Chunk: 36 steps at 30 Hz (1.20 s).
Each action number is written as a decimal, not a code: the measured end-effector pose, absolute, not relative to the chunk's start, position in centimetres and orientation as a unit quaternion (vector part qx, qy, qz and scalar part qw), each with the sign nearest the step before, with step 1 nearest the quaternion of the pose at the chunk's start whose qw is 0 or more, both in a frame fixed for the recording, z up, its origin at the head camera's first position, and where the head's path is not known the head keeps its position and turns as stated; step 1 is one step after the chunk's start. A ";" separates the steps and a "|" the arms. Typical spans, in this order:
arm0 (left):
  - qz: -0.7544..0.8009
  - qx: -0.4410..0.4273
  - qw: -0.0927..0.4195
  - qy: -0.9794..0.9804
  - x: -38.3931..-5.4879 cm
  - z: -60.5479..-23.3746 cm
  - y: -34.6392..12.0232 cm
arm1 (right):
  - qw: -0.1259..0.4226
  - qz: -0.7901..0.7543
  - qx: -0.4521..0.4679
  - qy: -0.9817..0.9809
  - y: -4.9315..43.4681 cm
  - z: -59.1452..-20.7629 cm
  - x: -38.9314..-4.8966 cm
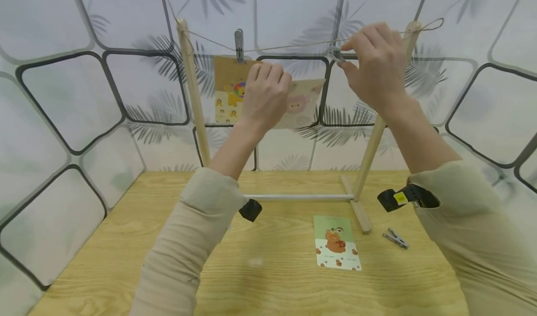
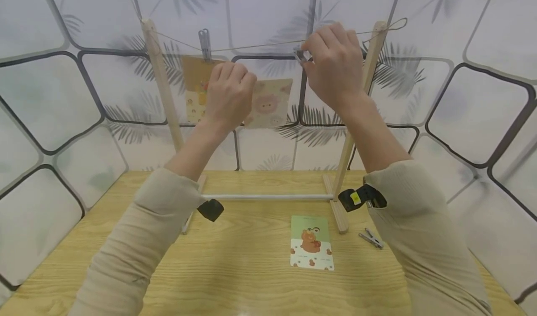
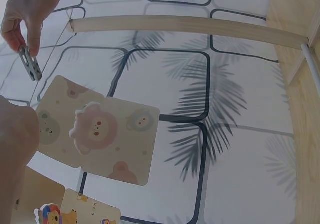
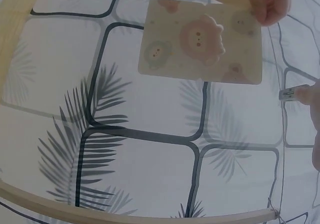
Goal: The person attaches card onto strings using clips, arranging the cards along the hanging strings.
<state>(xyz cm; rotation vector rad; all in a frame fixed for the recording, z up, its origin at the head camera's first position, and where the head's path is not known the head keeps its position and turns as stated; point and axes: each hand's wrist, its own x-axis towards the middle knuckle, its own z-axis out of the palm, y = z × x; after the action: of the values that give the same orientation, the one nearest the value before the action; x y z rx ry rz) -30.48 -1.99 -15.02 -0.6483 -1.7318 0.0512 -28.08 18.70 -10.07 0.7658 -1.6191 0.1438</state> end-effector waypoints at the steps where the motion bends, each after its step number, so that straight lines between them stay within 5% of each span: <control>1: 0.022 -0.279 0.602 -0.748 -30.5 -14.9 -2.0 | 0.621 0.064 0.328 -0.709 18.6 -9.9 -28.0; 36: 0.013 -0.258 0.569 -0.781 -30.1 -13.9 -2.0 | 0.591 0.032 0.321 -0.739 16.9 -8.3 -28.8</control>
<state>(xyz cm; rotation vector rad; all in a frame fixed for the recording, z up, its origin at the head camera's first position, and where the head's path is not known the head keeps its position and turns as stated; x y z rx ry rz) -30.13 -2.01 -13.85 -0.6068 -1.8334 0.0308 -28.80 16.93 -8.28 0.7476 -1.7199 0.0734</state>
